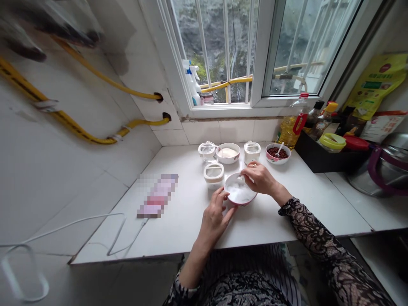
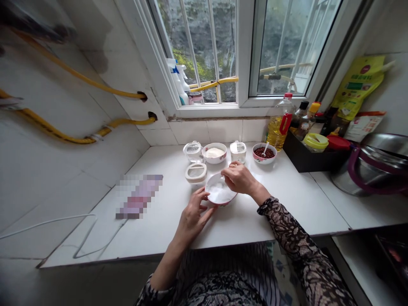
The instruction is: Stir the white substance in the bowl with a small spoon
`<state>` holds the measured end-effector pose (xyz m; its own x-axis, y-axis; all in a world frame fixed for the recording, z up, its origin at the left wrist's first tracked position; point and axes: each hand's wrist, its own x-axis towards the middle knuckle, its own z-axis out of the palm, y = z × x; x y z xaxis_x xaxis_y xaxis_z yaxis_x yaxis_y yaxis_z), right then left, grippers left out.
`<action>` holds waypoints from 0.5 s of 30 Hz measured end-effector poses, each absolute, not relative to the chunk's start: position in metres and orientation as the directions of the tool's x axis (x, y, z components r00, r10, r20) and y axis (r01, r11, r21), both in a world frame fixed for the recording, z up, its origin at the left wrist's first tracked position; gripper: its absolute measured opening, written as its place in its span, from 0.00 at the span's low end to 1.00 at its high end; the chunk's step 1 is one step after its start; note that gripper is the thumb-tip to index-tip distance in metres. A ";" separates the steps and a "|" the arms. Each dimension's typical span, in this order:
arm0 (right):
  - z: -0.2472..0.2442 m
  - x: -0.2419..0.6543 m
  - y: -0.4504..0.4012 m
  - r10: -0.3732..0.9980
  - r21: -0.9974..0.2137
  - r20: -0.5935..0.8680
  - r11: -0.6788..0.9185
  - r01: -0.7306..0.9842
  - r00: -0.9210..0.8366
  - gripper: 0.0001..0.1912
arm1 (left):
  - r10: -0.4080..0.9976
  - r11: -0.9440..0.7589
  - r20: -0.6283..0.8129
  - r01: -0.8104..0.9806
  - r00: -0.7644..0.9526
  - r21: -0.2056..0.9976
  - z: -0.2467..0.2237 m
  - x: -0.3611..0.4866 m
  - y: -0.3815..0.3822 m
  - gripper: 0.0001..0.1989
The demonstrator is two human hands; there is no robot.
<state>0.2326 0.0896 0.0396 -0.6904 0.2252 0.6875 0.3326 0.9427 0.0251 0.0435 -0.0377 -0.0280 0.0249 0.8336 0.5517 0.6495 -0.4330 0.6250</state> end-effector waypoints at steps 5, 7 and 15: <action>0.040 0.232 0.087 0.154 0.130 0.651 0.942 0.309 -0.743 0.10 | 0.828 -0.441 0.560 0.643 0.023 0.626 -0.028 0.044 -0.038 0.17; 0.040 0.229 0.086 0.175 0.088 0.669 0.946 0.312 -0.722 0.11 | 0.826 -0.444 0.563 0.640 0.022 0.627 -0.029 0.044 -0.037 0.16; 0.040 0.230 0.086 0.193 0.078 0.687 0.939 0.335 -0.701 0.12 | 0.829 -0.444 0.559 0.640 0.028 0.627 -0.027 0.043 -0.038 0.17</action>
<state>0.2297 0.0862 0.0400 -0.7010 0.1929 0.6866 0.3352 0.9389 0.0785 0.0433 -0.0379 -0.0268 0.0282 0.8290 0.5586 0.6401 -0.4442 0.6268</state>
